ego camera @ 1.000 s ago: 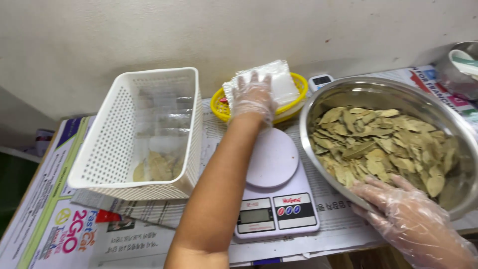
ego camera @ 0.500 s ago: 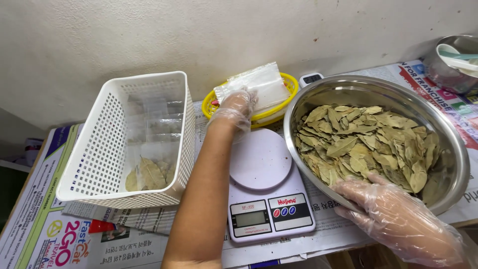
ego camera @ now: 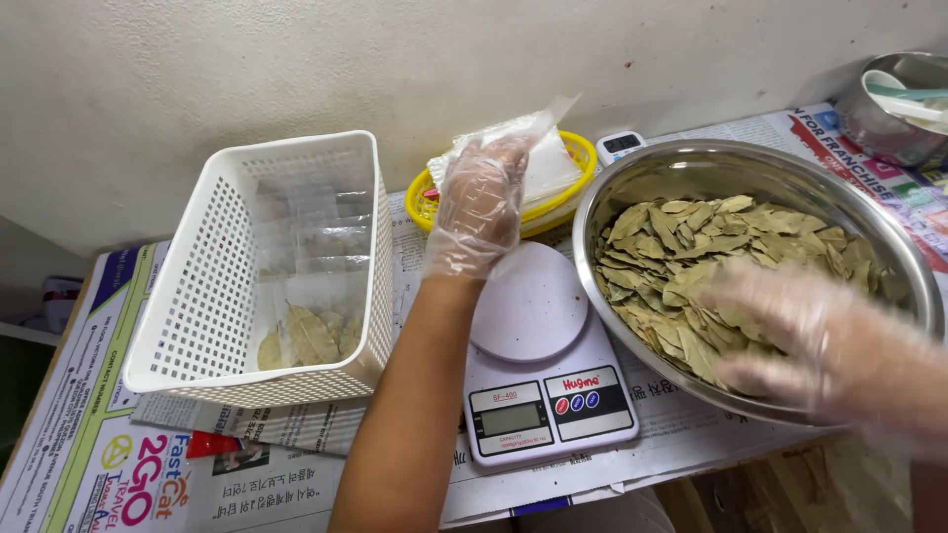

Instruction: Packaging dried bay leaves into small plastic bags using a digital scale for portioning

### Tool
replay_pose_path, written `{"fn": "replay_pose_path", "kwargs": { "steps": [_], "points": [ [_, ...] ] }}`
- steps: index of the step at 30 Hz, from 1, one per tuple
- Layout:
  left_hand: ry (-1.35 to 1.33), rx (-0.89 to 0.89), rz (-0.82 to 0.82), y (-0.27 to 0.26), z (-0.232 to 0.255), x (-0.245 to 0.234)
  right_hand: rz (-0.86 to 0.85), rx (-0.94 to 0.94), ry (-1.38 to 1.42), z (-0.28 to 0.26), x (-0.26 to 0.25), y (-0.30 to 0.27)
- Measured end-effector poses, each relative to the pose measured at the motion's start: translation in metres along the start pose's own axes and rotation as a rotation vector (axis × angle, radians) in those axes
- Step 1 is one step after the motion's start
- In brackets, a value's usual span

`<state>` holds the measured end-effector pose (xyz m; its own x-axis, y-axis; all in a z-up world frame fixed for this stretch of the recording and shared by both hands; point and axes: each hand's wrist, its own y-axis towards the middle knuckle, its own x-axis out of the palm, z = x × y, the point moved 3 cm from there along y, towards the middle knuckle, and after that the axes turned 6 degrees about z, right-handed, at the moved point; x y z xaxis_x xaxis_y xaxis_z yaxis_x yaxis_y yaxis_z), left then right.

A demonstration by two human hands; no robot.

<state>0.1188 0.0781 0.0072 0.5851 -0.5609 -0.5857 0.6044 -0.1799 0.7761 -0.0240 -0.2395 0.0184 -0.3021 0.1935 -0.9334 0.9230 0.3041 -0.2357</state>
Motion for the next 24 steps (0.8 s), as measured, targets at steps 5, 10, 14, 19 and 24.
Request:
{"fn": "replay_pose_path", "kwargs": {
  "steps": [5, 10, 14, 19, 24],
  "points": [
    [-1.97, -0.175, -0.18, -0.02, 0.039, 0.005, 0.768, -0.502, -0.135, -0.029, -0.095, 0.044],
    [-0.999, -0.331, -0.192, -0.011, 0.088, -0.016, 0.493, -0.422, 0.386, -0.067, -0.104, 0.069],
    [-0.733, -0.446, -0.213, -0.008, 0.091, -0.029, 0.484, -0.613, 0.632, -0.055, -0.081, 0.091],
    [-0.979, -0.632, -0.172, -0.024, 0.09, 0.008, 0.563, -0.556, 0.543, -0.041, -0.06, 0.105],
    [-0.702, -0.299, -0.085, -0.021, 0.091, 0.005, 0.293, -0.508, 0.61, 0.003, -0.058, 0.12]
  ]
}}
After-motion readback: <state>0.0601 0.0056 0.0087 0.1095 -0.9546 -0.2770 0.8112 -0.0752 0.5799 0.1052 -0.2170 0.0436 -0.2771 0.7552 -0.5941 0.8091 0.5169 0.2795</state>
